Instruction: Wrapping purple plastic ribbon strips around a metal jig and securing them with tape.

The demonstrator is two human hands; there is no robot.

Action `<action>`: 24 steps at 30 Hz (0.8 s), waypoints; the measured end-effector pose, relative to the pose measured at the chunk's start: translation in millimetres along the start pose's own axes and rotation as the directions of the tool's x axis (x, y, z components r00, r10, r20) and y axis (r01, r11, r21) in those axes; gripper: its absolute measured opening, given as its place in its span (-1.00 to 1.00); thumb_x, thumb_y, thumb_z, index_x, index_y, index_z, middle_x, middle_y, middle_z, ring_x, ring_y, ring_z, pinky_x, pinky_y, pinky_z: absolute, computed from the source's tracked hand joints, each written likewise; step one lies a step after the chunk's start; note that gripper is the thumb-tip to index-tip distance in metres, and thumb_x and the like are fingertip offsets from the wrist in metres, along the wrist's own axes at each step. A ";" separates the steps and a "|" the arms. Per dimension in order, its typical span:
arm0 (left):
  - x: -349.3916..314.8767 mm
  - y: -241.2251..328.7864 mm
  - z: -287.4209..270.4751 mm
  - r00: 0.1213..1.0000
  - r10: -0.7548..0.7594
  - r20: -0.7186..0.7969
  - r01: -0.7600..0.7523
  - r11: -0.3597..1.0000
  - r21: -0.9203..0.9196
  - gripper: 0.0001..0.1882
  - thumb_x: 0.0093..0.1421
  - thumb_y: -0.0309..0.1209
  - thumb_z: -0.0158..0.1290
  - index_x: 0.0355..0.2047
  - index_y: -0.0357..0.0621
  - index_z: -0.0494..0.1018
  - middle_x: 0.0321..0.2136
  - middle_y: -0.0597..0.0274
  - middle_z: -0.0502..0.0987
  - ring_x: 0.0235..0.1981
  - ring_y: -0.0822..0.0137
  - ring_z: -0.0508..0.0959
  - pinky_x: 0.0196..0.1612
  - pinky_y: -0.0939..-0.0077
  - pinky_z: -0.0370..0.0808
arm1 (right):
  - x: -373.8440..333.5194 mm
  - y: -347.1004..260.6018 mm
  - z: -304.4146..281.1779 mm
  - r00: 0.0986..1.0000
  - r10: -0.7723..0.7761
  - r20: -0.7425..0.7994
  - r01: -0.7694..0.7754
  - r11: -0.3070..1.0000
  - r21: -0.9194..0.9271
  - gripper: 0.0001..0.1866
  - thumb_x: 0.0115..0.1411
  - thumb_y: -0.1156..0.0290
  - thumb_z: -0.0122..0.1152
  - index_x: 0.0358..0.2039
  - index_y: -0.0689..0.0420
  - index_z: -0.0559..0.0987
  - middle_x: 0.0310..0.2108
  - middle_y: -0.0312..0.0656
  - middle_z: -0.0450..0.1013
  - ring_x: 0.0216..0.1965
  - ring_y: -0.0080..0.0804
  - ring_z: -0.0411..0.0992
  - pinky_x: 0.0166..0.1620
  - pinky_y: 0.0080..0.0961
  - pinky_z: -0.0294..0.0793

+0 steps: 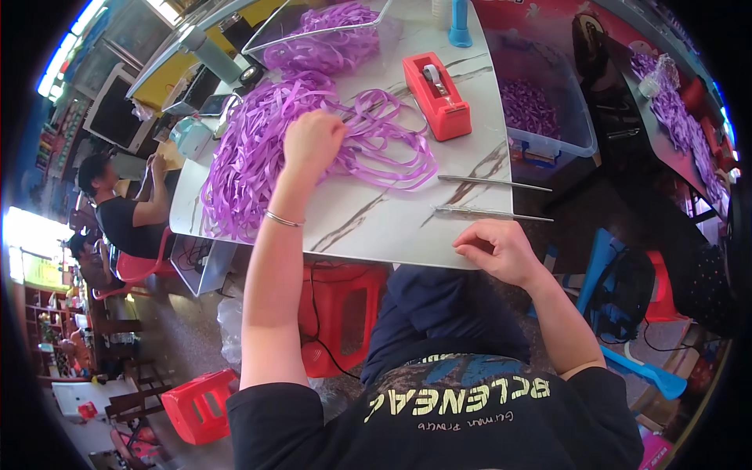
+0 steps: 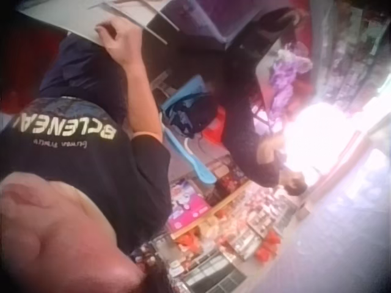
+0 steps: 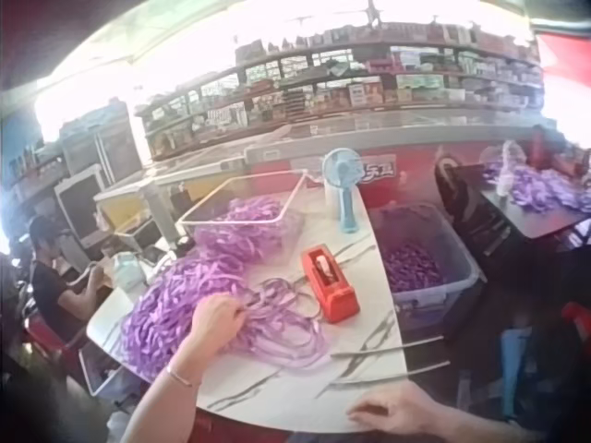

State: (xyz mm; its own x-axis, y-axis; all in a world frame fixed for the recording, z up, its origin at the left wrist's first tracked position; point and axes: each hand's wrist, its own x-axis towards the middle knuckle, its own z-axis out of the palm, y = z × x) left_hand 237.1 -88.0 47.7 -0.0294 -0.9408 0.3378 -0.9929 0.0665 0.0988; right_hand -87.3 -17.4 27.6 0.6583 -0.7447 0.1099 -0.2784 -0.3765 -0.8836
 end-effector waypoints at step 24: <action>43.1 112.0 -174.1 0.922 0.104 -0.372 -0.369 -0.047 -0.928 -0.72 0.24 -0.29 -0.22 -0.35 -0.23 0.39 -0.16 -0.09 0.46 -0.65 0.46 0.41 -0.74 0.84 0.19 | 45.4 0.1 -28.0 0.922 -0.174 -0.347 0.191 0.981 0.016 -0.67 0.03 0.61 0.05 -0.13 0.16 0.44 -0.26 -0.25 0.44 -0.32 -0.55 0.37 -0.27 -0.62 0.38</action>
State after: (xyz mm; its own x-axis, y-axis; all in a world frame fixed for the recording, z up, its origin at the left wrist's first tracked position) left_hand 144.7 -63.2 236.2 -0.0872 -0.7373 0.6699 0.1648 0.6525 0.7396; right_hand -77.0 -66.7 45.2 0.4122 -0.8121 0.4129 -0.1366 -0.5032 -0.8533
